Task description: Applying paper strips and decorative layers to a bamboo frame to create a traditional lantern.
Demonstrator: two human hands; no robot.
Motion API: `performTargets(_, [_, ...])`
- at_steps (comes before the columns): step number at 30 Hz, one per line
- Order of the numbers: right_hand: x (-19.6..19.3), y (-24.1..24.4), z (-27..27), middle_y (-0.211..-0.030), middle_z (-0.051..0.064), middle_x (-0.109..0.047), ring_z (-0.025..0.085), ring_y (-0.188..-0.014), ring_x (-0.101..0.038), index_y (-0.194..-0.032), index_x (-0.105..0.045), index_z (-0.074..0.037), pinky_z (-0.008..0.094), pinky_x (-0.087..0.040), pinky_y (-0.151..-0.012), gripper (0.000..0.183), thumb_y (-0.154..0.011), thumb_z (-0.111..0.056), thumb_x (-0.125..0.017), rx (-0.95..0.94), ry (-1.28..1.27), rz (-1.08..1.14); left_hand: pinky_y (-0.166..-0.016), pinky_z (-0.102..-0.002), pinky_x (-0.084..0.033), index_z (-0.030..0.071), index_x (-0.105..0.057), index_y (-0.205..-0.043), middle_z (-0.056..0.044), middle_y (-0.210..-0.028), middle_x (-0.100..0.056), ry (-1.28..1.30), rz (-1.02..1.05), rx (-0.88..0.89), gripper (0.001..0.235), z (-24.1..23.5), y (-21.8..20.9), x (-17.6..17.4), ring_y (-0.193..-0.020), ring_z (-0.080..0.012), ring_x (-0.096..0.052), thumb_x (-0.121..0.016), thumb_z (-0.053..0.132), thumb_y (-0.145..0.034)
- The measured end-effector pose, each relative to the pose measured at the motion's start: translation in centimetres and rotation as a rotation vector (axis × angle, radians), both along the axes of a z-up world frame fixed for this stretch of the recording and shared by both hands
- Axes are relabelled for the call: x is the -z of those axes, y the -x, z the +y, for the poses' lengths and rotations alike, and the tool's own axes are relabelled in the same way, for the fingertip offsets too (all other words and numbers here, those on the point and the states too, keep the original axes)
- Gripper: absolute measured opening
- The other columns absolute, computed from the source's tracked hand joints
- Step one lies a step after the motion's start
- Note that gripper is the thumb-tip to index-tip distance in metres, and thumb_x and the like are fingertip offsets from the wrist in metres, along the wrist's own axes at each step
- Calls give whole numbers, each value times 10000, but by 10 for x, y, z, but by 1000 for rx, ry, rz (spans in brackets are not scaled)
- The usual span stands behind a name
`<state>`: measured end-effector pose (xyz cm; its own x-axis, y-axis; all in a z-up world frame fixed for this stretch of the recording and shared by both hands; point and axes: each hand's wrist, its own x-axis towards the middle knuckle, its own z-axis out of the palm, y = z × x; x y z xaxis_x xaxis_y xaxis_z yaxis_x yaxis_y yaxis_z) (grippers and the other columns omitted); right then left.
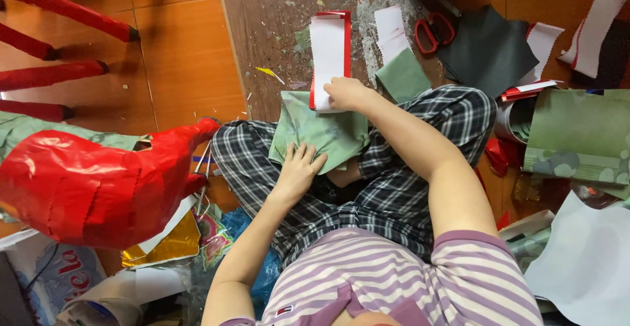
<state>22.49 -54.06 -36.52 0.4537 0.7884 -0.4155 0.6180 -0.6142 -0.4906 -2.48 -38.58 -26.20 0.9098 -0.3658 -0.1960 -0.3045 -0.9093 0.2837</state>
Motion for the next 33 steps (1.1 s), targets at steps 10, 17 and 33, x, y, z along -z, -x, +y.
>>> performTargets(10, [-13, 6, -10, -1071, 228, -669, 437, -1001, -660, -1086, -637, -35, 528, -547, -825, 311, -870, -232, -742, 8, 5, -4, -972, -503, -432, 65, -639, -1302, -135, -1039, -601, 81, -33, -3, 480, -28, 49, -98, -1028, -313, -586, -605, 92, -824])
performTargets(17, [-23, 5, -9, -1055, 221, -682, 428, -1013, -663, -1091, -638, -23, 522, -548, -834, 340, -869, -251, -758, -41, 22, 4, -861, -404, -439, 7, -637, -1289, -90, -966, -584, 133, 58, 89, 462, -41, 69, -100, -937, -260, -571, -586, 119, -844])
performTargets(33, [-24, -3, -7, -970, 224, -700, 422, -939, -681, -1040, -660, 10, 518, -555, -788, 289, -942, -253, -729, -8, 46, -43, -822, -494, -512, 131, -523, -1449, -237, -1094, -624, 477, 594, 198, 651, -27, -20, -117, -951, -394, -611, -609, 533, -944])
